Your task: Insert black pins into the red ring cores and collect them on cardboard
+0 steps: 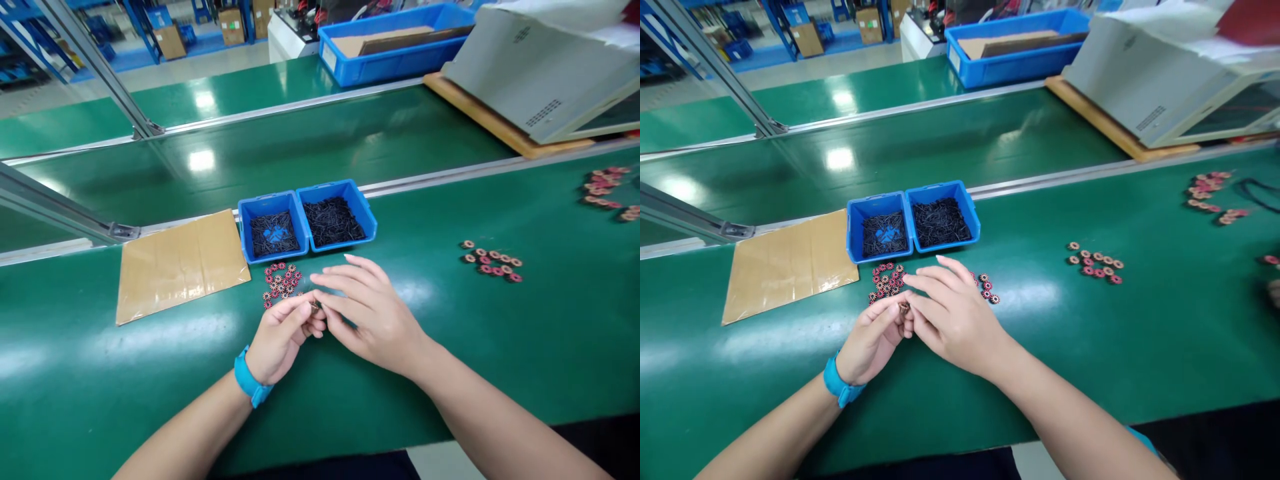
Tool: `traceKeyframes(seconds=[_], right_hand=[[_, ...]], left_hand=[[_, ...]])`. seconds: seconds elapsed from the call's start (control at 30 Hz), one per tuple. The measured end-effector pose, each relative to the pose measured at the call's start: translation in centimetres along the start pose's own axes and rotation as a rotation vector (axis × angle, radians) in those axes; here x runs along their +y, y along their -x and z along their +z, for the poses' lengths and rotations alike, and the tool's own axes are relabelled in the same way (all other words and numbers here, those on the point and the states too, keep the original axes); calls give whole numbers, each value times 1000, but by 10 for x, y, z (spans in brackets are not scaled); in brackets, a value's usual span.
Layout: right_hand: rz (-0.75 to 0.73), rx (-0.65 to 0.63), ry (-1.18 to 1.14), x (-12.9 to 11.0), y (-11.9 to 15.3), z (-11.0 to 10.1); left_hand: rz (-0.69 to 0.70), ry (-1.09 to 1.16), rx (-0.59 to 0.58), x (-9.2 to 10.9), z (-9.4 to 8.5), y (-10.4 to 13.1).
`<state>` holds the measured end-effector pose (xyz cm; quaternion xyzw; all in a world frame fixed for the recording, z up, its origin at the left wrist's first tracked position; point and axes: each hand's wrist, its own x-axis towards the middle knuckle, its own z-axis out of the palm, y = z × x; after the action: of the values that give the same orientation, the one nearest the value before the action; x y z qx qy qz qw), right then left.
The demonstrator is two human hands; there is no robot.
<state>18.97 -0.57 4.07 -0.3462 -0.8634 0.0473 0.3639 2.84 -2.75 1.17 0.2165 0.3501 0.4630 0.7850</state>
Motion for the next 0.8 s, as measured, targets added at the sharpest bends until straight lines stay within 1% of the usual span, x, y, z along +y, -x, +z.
traceKeyframes(seconds=[0.07, 0.13, 0.2, 0.23, 0.27, 0.3, 0.33, 0.37, 0.43, 0.47, 0.57, 0.67, 0.73, 0.8], right_hand=[[30, -2, -79, 5, -1, -4], [106, 31, -122, 18, -6, -9], [207, 73, -40, 38, -19, -12], [245, 37, 56, 50, -27, -12], [267, -59, 167, 61, -37, -11], [290, -204, 278, 73, -46, -10], [305, -374, 379, 82, -56, -7], [309, -534, 452, 91, -64, -3], [313, -614, 475, 101, -75, 5], [313, -635, 477, 104, -78, 9], [310, -643, 454, 107, -80, 16], [308, -624, 406, 108, -77, 15], [312, -597, 367, 110, -74, 11], [320, -558, 334, 111, -73, 8]], left_hand=[[0, 7, 12, 2, 1, 0], [-2, 5, 26, 4, 2, 0], [2, -12, 36, 7, 4, 0], [9, -31, 42, 8, 5, 0], [15, -63, 47, 9, 5, 2], [21, -114, 50, 9, 5, 4], [25, -190, 50, 9, 4, 6], [33, -298, 47, 8, 3, 9], [75, -598, 34, 4, -3, 17], [121, -768, 33, 1, -7, 20], [359, -1238, 63, -9, -19, 26], [590, -1617, 175, -13, -27, 24], [683, -1792, 279, -10, -30, 20], [750, -1878, 367, -4, -31, 18]])
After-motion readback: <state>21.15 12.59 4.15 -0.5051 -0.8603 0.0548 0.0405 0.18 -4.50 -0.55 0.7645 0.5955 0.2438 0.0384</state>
